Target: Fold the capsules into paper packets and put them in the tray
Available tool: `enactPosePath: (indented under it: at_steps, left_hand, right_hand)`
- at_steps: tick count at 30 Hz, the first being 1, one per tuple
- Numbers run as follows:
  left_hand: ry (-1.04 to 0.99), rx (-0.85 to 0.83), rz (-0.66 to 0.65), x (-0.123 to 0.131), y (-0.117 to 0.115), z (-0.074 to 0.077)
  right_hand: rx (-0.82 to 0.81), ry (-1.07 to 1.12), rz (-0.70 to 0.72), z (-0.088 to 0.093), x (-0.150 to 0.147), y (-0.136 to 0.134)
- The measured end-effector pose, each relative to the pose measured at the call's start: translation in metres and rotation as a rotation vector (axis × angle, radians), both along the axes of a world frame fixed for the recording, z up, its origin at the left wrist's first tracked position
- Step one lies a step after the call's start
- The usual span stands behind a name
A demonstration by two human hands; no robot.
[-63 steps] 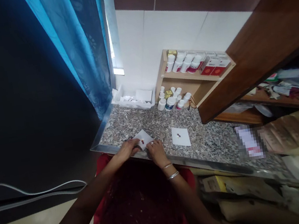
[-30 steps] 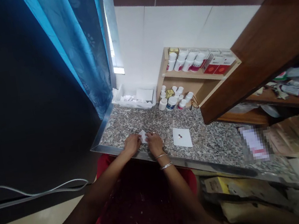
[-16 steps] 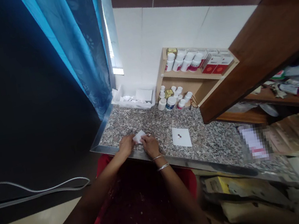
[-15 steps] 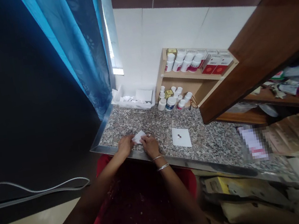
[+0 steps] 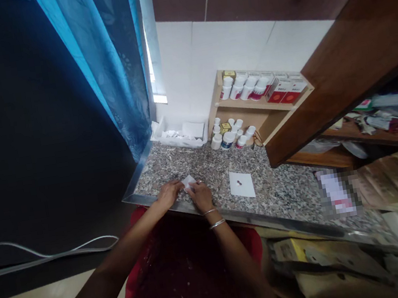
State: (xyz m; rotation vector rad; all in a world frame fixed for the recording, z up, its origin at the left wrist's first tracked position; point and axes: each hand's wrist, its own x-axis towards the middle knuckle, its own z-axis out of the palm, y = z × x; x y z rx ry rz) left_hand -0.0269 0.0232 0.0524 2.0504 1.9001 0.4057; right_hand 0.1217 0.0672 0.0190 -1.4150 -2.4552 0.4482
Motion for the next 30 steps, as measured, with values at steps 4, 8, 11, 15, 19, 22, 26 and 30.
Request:
enactPosePath:
  at_steps: [4, 8, 11, 15, 19, 22, 26, 30]
  left_hand:
    - [-0.033, 0.007, -0.081, 0.013, 0.01, 0.0]
    - [-0.077, -0.01, -0.096, 0.023, 0.016, -0.007]
    - [-0.134, -0.003, -0.071, 0.026, 0.013, -0.014]
    - [-0.241, 0.003, -0.019, 0.028, 0.01, -0.02]
    - [-0.24, -0.009, -0.029, 0.031, 0.012, -0.023]
    - [-0.279, -0.015, -0.01, 0.034, 0.015, -0.027]
    - [-0.313, -0.042, 0.087, 0.038, 0.016, -0.036]
    - [-0.223, -0.051, 0.018, 0.04, 0.017, -0.04]
  right_hand:
    - [-0.001, -0.037, 0.043, 0.001, 0.002, -0.001]
    - [-0.032, -0.007, 0.033, 0.002, 0.004, -0.002]
    - [-0.043, 0.076, 0.016, 0.002, 0.006, -0.001]
    - [-0.08, 0.165, 0.012, -0.003, 0.011, 0.004]
    - [-0.192, 0.324, 0.004, -0.011, 0.016, 0.013]
    - [-0.316, 0.433, -0.035, -0.013, 0.021, 0.017]
    - [-0.235, 0.398, -0.129, -0.007, 0.033, 0.018]
    - [-0.067, 0.119, -0.148, 0.0, 0.043, 0.015]
